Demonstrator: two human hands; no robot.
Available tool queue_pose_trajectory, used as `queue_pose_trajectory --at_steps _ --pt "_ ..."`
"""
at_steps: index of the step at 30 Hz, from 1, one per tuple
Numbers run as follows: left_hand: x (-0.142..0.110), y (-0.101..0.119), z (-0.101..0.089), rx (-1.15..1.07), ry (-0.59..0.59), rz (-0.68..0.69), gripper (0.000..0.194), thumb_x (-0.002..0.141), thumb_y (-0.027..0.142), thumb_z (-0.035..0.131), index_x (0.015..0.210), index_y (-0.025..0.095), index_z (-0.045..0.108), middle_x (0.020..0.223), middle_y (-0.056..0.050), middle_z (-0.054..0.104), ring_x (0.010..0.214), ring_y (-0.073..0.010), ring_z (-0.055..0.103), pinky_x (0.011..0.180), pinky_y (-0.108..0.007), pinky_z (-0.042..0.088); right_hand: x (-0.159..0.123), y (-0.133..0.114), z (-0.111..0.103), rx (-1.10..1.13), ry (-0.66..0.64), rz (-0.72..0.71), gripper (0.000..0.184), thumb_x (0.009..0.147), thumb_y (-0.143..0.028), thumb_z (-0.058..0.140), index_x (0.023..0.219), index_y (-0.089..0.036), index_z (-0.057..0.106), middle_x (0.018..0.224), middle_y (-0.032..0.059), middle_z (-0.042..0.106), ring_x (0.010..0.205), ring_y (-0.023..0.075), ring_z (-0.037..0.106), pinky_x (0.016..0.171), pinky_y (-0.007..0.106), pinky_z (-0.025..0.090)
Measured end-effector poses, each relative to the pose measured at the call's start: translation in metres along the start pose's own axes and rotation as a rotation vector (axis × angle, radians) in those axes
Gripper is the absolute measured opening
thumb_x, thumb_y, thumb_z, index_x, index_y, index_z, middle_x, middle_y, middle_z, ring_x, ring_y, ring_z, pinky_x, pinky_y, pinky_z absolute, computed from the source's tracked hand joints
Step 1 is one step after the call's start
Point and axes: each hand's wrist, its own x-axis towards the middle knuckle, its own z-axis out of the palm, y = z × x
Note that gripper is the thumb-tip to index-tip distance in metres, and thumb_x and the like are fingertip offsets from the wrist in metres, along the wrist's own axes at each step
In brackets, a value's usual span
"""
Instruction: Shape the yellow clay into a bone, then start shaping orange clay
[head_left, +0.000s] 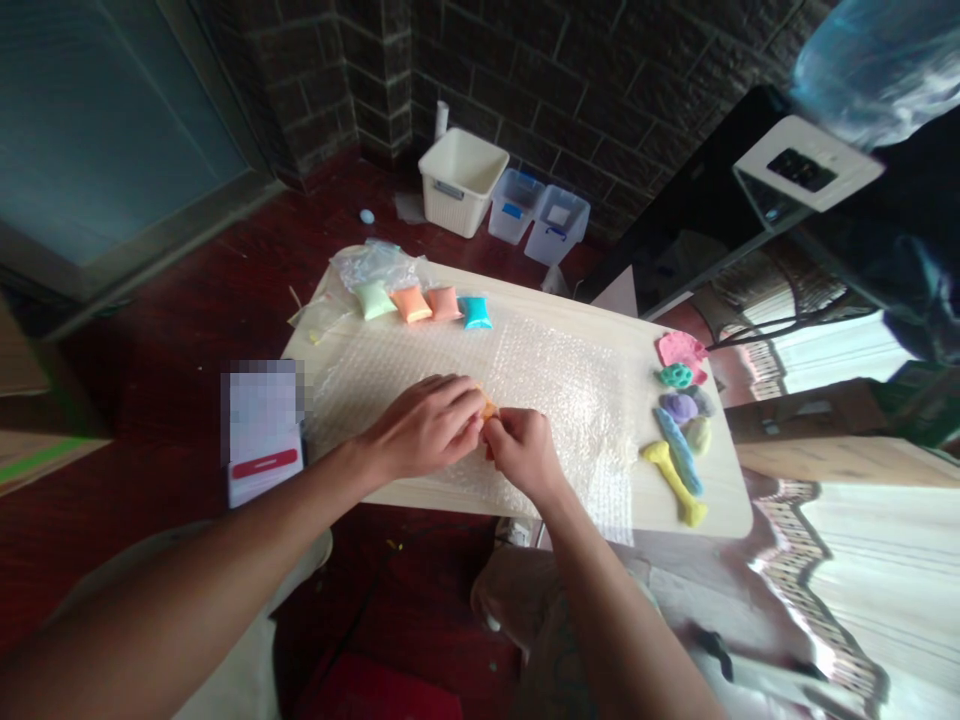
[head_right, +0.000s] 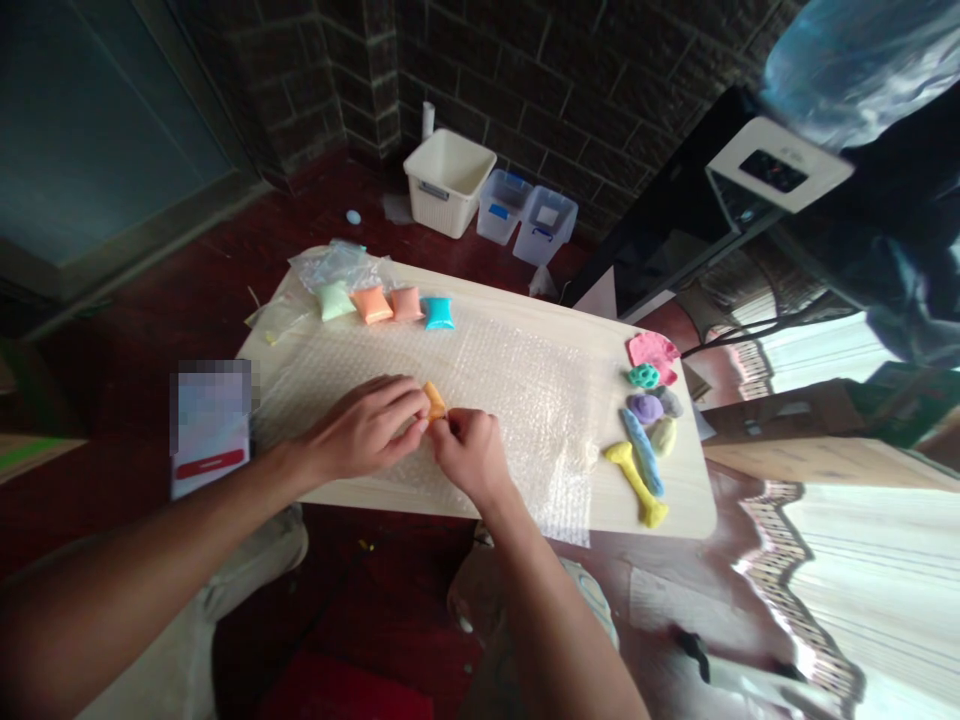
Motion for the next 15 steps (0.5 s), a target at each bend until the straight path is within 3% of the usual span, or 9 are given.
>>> queue_pose_trajectory --at_steps 2,4,7,12,15 --pt "-0.001 -0.002 -0.002 -0.116 0.004 -0.005 0.022 0.097 0.029 0.057 0.112 0.015 0.063 0.112 -0.013 0.066 0.105 -0.0281 0.063 0.095 -0.043 0.054 0.001 0.002 -0.002 0.147 -0.056 0.062 0.035 0.087 -0.025 0.055 0.053 -0.02 0.058 0.047 0.0005 0.059 0.043 0.0109 0.051 0.048 0.024 0.036" --pt "-0.002 -0.004 -0.003 -0.179 0.007 0.019 0.044 0.091 0.032 0.065 0.13 0.013 0.058 0.129 -0.017 0.062 0.12 -0.0323 0.06 0.107 -0.048 0.051 0.001 0.004 -0.003 0.284 -0.114 0.106 0.032 0.085 -0.026 0.055 0.054 -0.02 0.058 0.046 -0.0003 0.059 0.041 0.0105 0.051 0.046 0.023 0.037" --pt "-0.005 -0.007 0.0 -0.219 -0.017 0.061 0.058 0.092 0.036 0.072 0.143 0.014 0.054 0.139 -0.017 0.061 0.129 -0.0332 0.057 0.114 -0.05 0.047 0.002 0.003 -0.006 0.368 -0.183 0.128 0.03 0.082 -0.029 0.054 0.053 -0.02 0.058 0.045 -0.0002 0.058 0.039 0.0108 0.051 0.042 0.023 0.037" --pt "-0.005 -0.011 0.007 -0.373 -0.027 -0.035 0.04 0.095 0.039 0.077 0.128 0.02 0.063 0.118 -0.008 0.07 0.109 -0.0258 0.068 0.097 -0.04 0.056 0.0 0.001 -0.009 0.531 -0.262 0.169 0.028 0.079 -0.034 0.052 0.057 -0.019 0.06 0.048 0.0004 0.057 0.042 0.0114 0.05 0.043 0.023 0.037" --pt "-0.006 -0.013 0.007 -0.437 0.018 -0.101 0.041 0.091 0.04 0.082 0.123 0.021 0.064 0.113 -0.005 0.07 0.104 -0.0232 0.07 0.091 -0.035 0.057 0.0 0.004 -0.01 0.588 -0.174 0.119 0.025 0.082 -0.033 0.052 0.062 -0.02 0.058 0.052 -0.0009 0.055 0.046 0.0114 0.049 0.046 0.024 0.035"
